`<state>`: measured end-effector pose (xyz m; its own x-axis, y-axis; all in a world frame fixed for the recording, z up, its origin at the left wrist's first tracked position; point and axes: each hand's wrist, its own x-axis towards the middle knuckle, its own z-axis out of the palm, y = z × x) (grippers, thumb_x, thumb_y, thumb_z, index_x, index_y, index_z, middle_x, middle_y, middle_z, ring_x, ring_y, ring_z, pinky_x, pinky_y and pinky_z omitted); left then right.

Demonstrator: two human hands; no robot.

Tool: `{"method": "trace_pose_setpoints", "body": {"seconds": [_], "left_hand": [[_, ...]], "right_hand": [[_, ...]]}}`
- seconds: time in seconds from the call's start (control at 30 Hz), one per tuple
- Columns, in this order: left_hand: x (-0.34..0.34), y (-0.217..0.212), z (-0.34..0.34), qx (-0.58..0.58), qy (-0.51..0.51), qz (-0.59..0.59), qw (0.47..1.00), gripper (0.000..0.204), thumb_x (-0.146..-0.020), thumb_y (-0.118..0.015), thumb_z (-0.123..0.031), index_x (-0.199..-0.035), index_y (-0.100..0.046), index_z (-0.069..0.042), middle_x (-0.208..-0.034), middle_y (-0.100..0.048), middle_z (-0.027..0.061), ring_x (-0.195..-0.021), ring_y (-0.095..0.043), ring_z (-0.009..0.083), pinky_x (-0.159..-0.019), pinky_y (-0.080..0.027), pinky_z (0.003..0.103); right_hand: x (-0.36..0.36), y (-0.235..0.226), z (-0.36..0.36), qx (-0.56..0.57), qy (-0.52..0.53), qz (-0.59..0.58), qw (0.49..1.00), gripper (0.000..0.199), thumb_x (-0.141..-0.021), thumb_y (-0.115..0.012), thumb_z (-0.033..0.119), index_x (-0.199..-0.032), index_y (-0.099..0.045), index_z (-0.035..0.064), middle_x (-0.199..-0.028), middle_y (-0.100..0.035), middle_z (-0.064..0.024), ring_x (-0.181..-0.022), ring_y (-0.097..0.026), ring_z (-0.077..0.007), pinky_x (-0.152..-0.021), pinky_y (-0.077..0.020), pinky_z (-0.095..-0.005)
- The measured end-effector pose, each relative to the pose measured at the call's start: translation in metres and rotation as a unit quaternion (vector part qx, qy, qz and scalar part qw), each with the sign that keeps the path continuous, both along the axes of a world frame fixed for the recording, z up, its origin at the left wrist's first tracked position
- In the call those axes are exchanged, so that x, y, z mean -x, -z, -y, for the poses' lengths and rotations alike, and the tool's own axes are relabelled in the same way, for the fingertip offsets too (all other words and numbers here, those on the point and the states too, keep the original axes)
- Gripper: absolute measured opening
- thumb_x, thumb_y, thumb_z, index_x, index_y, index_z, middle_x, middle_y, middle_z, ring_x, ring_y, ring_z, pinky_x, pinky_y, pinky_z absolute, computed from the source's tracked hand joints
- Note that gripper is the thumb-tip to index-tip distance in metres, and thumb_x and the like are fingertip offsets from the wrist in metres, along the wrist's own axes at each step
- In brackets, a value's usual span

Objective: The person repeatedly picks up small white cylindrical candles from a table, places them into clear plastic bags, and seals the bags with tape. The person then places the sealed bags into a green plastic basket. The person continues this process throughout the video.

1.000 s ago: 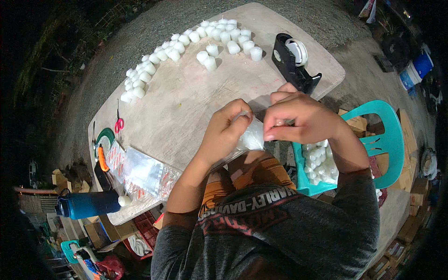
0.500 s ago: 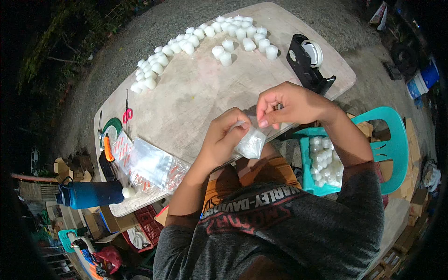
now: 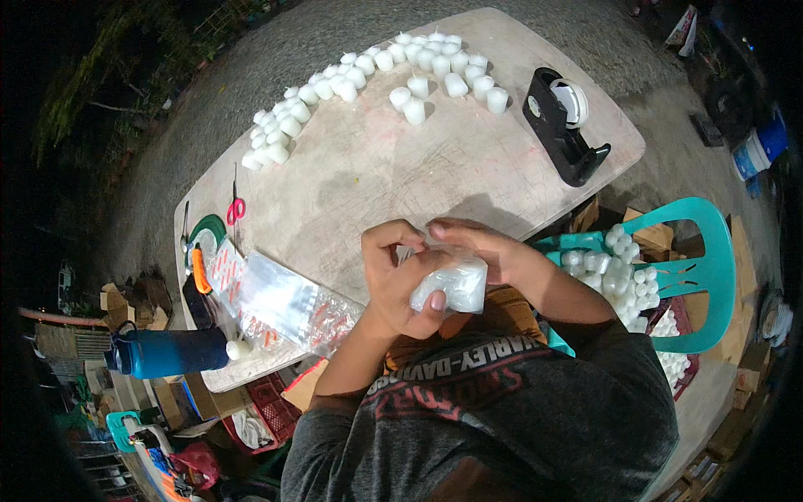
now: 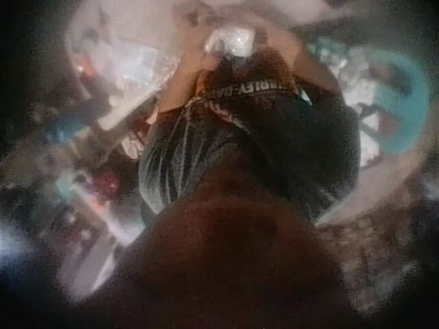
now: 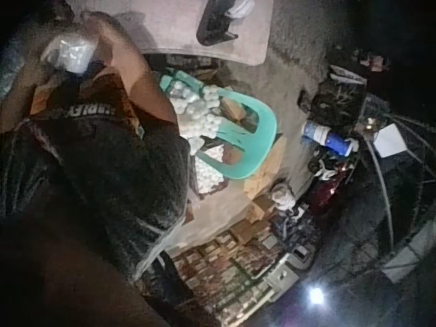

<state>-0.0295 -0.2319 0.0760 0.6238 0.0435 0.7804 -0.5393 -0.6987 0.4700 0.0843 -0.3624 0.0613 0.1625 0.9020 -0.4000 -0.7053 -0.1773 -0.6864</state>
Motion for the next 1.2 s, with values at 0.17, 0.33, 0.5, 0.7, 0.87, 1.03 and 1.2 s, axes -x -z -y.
{"method": "trace_pose_setpoints", "body": {"seconds": [0.17, 0.33, 0.5, 0.7, 0.87, 1.03, 1.2], "left_hand": [[0.012, 0.0, -0.015, 0.076, -0.011, -0.151, 0.986, 0.044, -0.074, -0.06, -0.03, -0.11, -0.058, -0.005, -0.119, -0.043, 0.019, -0.111, -0.044, 0.0323, -0.093, -0.036, 0.038], [0.02, 0.012, -0.02, 0.367, 0.137, -0.292, 0.872, 0.071, -0.07, -0.066, -0.007, -0.133, -0.035, -0.003, -0.135, -0.038, 0.0147, -0.126, -0.036, 0.0266, -0.106, -0.026, 0.039], [0.014, 0.012, -0.014, 0.393, 0.123, -0.296, 0.862, 0.093, -0.062, -0.071, 0.004, -0.14, -0.021, -0.002, -0.133, -0.04, 0.0135, -0.126, -0.037, 0.023, -0.104, -0.03, 0.035], [0.006, 0.02, -0.006, 0.518, 0.145, -0.299, 0.788, 0.091, -0.061, -0.073, 0.005, -0.138, -0.024, -0.003, -0.129, -0.043, 0.0125, -0.118, -0.044, 0.0217, -0.1, -0.036, 0.034], [-0.002, 0.024, 0.004, 0.471, 0.14, -0.227, 0.841, 0.08, -0.062, -0.072, 0.004, -0.131, -0.032, -0.005, -0.129, -0.043, 0.0121, -0.118, -0.044, 0.0215, -0.099, -0.037, 0.035], [-0.011, 0.031, 0.003, 0.408, 0.142, -0.182, 0.883, 0.076, -0.062, -0.073, 0.003, -0.128, -0.037, -0.007, -0.128, -0.042, 0.013, -0.118, -0.043, 0.0241, -0.099, -0.036, 0.037], [-0.017, 0.048, -0.003, 0.225, 0.102, -0.184, 0.951, 0.086, -0.061, -0.077, -0.003, -0.133, -0.031, -0.007, -0.127, -0.043, 0.0158, -0.117, -0.044, 0.0275, -0.1, -0.034, 0.039]], "right_hand": [[-0.02, -0.004, 0.01, -0.052, 0.124, 0.13, 0.982, 0.032, -0.092, -0.051, 0.031, -0.112, -0.052, 0.0063, -0.106, -0.057, -0.007, -0.091, -0.059, -0.013, -0.072, -0.0511, -0.0269], [-0.008, -0.027, 0.017, -0.022, 0.118, 0.501, 0.857, 0.036, -0.085, -0.064, 0.017, -0.115, -0.051, 0.0036, -0.111, -0.059, -0.0087, -0.096, -0.058, -0.0147, -0.076, -0.0507, -0.0289], [0.021, -0.027, 0.013, -0.139, 0.154, 0.74, 0.64, 0.03, -0.071, -0.073, 0.007, -0.101, -0.066, 0.0077, -0.122, -0.057, -0.0112, -0.09, -0.058, -0.0171, -0.076, -0.0485, -0.0321], [0.024, -0.017, 0.001, -0.184, 0.197, 0.614, 0.742, 0.011, -0.072, -0.073, 0.006, -0.083, -0.069, 0.0061, -0.096, -0.054, -0.0022, -0.076, -0.046, -0.0105, -0.065, -0.0387, -0.0231], [0.035, -0.008, -0.004, -0.145, 0.245, 0.389, 0.876, 0.026, -0.076, -0.067, -0.003, -0.096, -0.053, 0.0069, -0.089, -0.043, 0.0006, -0.075, -0.04, -0.0043, -0.063, -0.033, -0.0184], [0.037, -0.011, -0.004, -0.151, 0.276, 0.225, 0.922, 0.04, -0.076, -0.065, -0.003, -0.106, -0.042, 0.009, -0.089, -0.041, 0.0016, -0.074, -0.039, -0.0043, -0.063, -0.0335, -0.018], [0.022, 0.011, 0.0, -0.109, 0.26, 0.251, 0.926, 0.039, -0.078, -0.068, 0.007, -0.109, -0.045, 0.0079, -0.09, -0.04, 0.0018, -0.075, -0.04, -0.0041, -0.062, -0.0348, -0.0183]]}}
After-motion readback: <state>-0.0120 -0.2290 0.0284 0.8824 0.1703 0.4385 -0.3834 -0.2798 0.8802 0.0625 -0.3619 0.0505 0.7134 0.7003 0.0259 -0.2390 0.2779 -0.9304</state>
